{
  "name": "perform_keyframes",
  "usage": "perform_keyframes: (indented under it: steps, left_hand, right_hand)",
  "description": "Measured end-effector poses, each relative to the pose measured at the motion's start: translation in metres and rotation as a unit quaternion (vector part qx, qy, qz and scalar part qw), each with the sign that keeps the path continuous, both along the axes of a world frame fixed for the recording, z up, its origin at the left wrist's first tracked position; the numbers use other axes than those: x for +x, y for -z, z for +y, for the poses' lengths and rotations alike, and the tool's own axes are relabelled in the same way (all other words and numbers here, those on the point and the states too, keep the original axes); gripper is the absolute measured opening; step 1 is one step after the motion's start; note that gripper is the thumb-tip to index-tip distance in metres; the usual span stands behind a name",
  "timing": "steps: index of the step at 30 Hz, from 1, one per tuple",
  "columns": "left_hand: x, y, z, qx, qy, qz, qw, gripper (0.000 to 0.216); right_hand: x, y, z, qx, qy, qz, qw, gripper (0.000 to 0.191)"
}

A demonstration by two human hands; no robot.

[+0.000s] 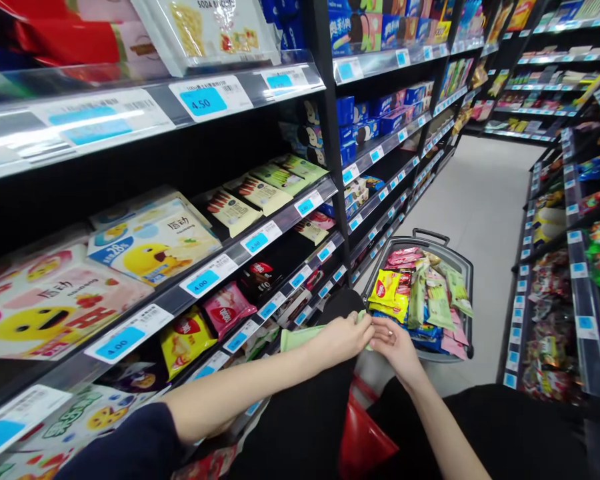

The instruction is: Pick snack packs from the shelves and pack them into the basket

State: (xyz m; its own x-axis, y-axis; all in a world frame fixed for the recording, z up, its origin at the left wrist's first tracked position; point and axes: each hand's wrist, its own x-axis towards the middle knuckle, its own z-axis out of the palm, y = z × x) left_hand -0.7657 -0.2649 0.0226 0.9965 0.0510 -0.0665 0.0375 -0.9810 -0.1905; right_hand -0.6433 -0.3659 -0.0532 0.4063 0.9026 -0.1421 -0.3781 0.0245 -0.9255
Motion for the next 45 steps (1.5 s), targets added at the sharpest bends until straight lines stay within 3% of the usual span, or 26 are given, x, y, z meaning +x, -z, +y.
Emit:
perform_keyframes:
  steps: [2, 5, 8, 12, 19, 26, 34, 39, 45]
  left_hand:
    - [0.002, 0.0, 0.003, -0.012, -0.015, -0.003, 1.0, 0.017]
    - [0.006, 0.003, 0.003, -0.035, -0.094, -0.022, 0.995, 0.019]
    - [0.009, 0.013, -0.004, -0.047, -0.141, -0.037, 0.988, 0.019]
    - [0.005, 0.024, -0.008, -0.05, -0.1, -0.041, 0.993, 0.019]
    - [-0.023, 0.018, 0.009, -0.131, -0.062, -0.083, 0.986, 0.025]
    - [-0.023, 0.027, 0.004, -0.004, 0.0, -0.041, 0.999, 0.027]
    - [-0.009, 0.024, 0.005, -0.07, -0.159, -0.061, 0.983, 0.012]
    - [-0.015, 0.025, 0.024, -0.13, -0.118, -0.04, 0.984, 0.021]
    - [-0.053, 0.026, 0.043, -0.18, -0.101, -0.047, 0.977, 0.025]
  right_hand:
    - [0.001, 0.001, 0.002, 0.001, 0.011, -0.021, 1.0, 0.04]
    - [-0.001, 0.0, 0.002, -0.004, 0.024, -0.067, 0.997, 0.033]
    - [-0.008, -0.003, 0.001, -0.029, 0.04, -0.164, 0.985, 0.023]
    - [-0.012, -0.002, -0.002, -0.06, 0.053, -0.269, 0.96, 0.013]
    - [-0.003, 0.013, 0.0, -0.035, 0.039, -0.285, 0.957, 0.021]
    - [-0.005, 0.017, 0.006, -0.028, 0.08, -0.365, 0.927, 0.021]
    - [-0.007, 0.024, 0.004, -0.061, 0.108, -0.319, 0.94, 0.022]
    - [-0.003, 0.029, 0.004, -0.041, 0.069, -0.245, 0.966, 0.026]
    - [0.003, 0.037, 0.006, -0.031, 0.052, -0.238, 0.969, 0.03]
